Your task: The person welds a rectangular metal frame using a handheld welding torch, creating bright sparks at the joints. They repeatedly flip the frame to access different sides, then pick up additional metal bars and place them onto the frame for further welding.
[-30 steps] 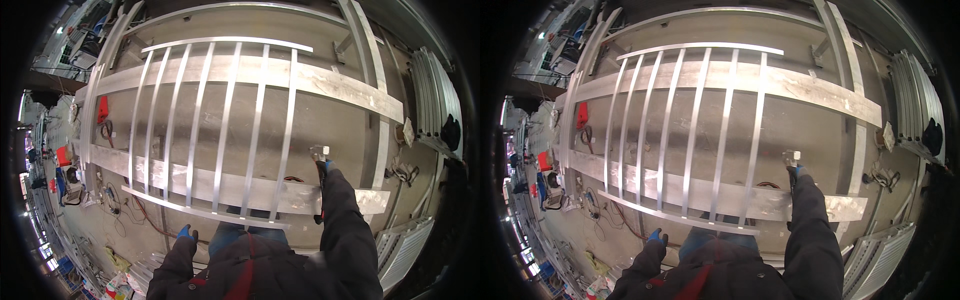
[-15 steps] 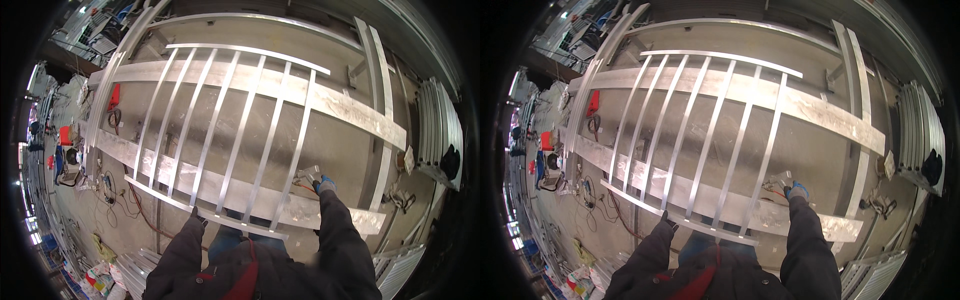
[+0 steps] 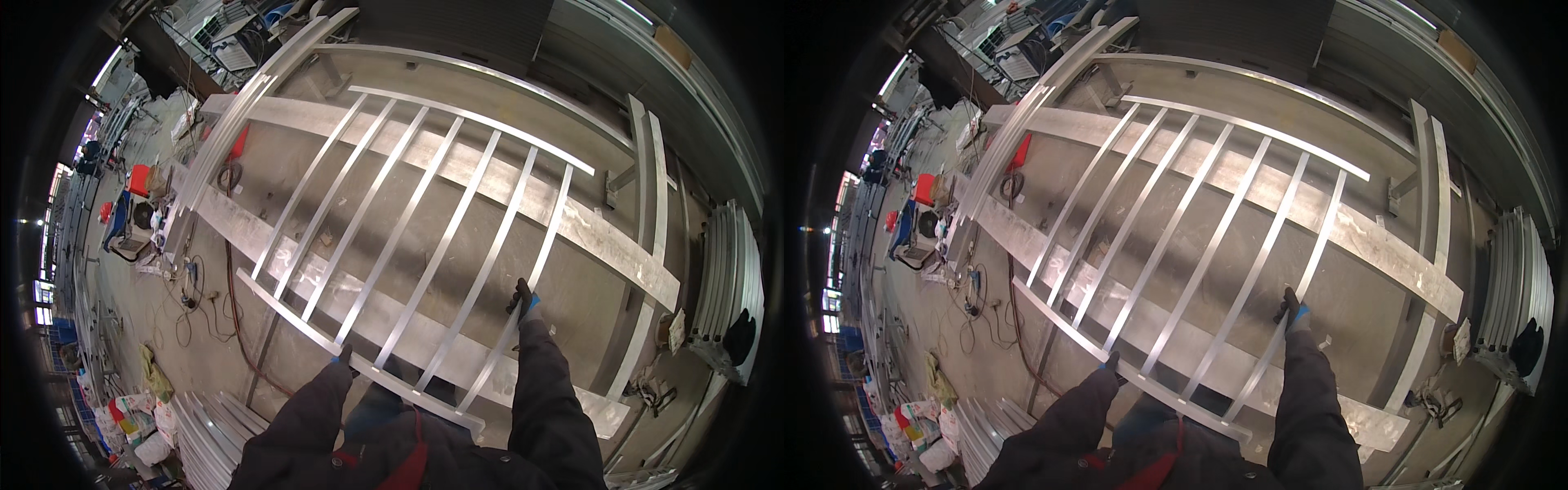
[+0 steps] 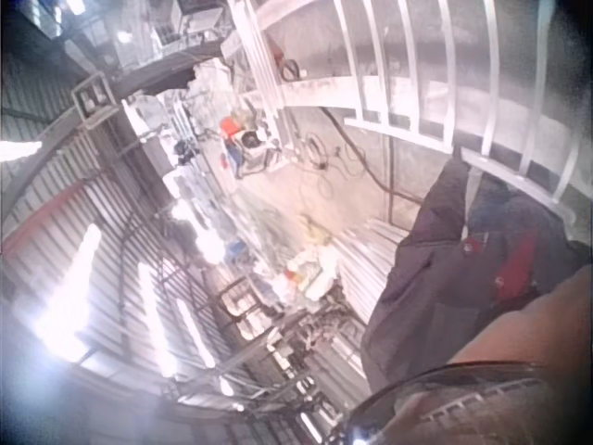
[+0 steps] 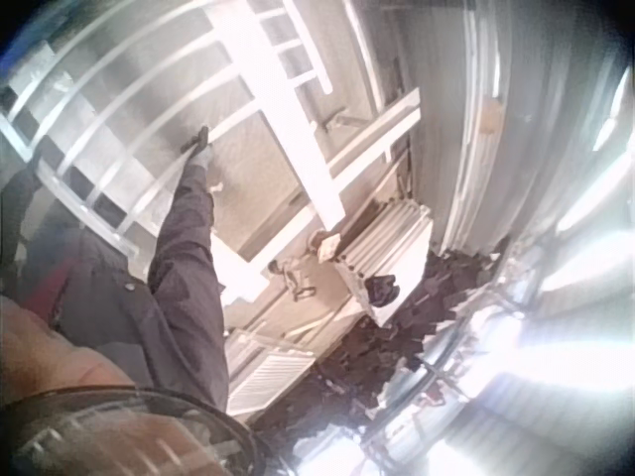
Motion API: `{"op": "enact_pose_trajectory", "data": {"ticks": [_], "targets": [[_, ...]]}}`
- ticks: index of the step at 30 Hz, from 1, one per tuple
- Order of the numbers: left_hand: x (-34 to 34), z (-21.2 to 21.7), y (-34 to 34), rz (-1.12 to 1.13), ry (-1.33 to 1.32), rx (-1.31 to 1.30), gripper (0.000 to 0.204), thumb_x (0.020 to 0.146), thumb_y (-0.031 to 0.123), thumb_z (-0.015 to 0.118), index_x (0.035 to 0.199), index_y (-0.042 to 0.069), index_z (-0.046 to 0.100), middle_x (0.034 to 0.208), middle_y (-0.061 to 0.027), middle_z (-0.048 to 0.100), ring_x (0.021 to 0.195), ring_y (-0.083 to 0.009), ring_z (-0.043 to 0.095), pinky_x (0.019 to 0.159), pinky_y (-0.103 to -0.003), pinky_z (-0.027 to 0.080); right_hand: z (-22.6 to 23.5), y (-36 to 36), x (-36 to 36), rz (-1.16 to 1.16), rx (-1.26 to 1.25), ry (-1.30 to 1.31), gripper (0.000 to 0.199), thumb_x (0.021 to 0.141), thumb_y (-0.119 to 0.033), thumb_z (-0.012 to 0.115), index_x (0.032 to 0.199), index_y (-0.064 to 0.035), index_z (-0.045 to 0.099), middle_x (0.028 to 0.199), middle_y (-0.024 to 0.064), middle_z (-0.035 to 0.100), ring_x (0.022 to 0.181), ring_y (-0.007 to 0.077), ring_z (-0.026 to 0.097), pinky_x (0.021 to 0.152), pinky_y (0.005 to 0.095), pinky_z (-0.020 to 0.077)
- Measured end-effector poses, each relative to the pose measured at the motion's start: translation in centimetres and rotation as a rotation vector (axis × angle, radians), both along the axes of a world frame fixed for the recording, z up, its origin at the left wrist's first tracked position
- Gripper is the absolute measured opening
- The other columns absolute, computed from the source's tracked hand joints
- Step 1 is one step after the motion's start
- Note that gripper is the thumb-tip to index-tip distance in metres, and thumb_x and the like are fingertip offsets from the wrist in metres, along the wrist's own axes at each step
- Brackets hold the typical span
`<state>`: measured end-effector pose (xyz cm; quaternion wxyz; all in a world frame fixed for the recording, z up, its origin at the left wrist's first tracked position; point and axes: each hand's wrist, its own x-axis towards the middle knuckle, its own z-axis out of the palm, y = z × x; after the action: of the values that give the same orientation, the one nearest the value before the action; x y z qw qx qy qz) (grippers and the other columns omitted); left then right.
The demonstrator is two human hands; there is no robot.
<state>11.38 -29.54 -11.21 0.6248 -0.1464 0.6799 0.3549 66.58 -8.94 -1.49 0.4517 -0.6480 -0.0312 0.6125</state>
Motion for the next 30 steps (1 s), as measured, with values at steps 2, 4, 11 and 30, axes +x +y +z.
{"op": "enact_pose_trajectory", "data": {"ticks": [2,4,11,30], "targets": [[0.1,0.1,0.1,0.196,-0.029,-0.024,0.048,0.089,0.036,0.078,0.128,0.017,0.058,0.118,-0.0122,0.067,0.111,-0.0358,0.064,0.085,-0.061,0.056,2.4,0.3,-0.3,0.000,0.009,-0.083,0.043,0.084,-0.044,0.081,0.099,-0.0151,0.053,0.067,0.0004,0.045,0.050,0.0187,0.047,0.045,0.0382,0.0422],[0.1,0.6,0.3,0.333,-0.030,-0.057,0.044,0.088,0.032,0.079,0.125,0.017,0.059,0.117,-0.0116,0.067,0.111,-0.0355,0.065,0.085,-0.061,0.057,4.7,0.2,-1.0,-0.050,0.056,-0.127,0.039,0.083,-0.037,0.082,0.096,-0.0148,0.052,0.067,0.0006,0.047,0.048,0.0183,0.047,0.044,0.0367,0.0415],[0.7,3.6,1.0,0.185,-0.302,0.218,0.048,0.088,0.029,0.080,0.127,0.017,0.057,0.120,-0.0137,0.066,0.113,-0.0372,0.063,0.092,-0.062,0.055,15.3,-2.0,-3.8,-0.097,0.265,-0.278,0.030,0.085,-0.026,0.077,0.098,-0.0077,0.057,0.066,0.0037,0.050,0.044,0.0182,0.051,0.038,0.0327,0.0426],[1.1,15.7,19.7,-0.525,-1.133,1.056,0.041,0.102,0.054,0.050,0.093,0.017,0.066,0.108,-0.0061,0.069,0.107,-0.0329,0.066,0.085,-0.049,0.057,46.2,-8.7,-7.5,-0.161,1.094,-0.598,0.020,0.093,-0.023,0.065,0.091,-0.0055,0.056,0.061,-0.0005,0.046,0.049,0.0108,0.047,0.045,0.0250,0.0390]]}}
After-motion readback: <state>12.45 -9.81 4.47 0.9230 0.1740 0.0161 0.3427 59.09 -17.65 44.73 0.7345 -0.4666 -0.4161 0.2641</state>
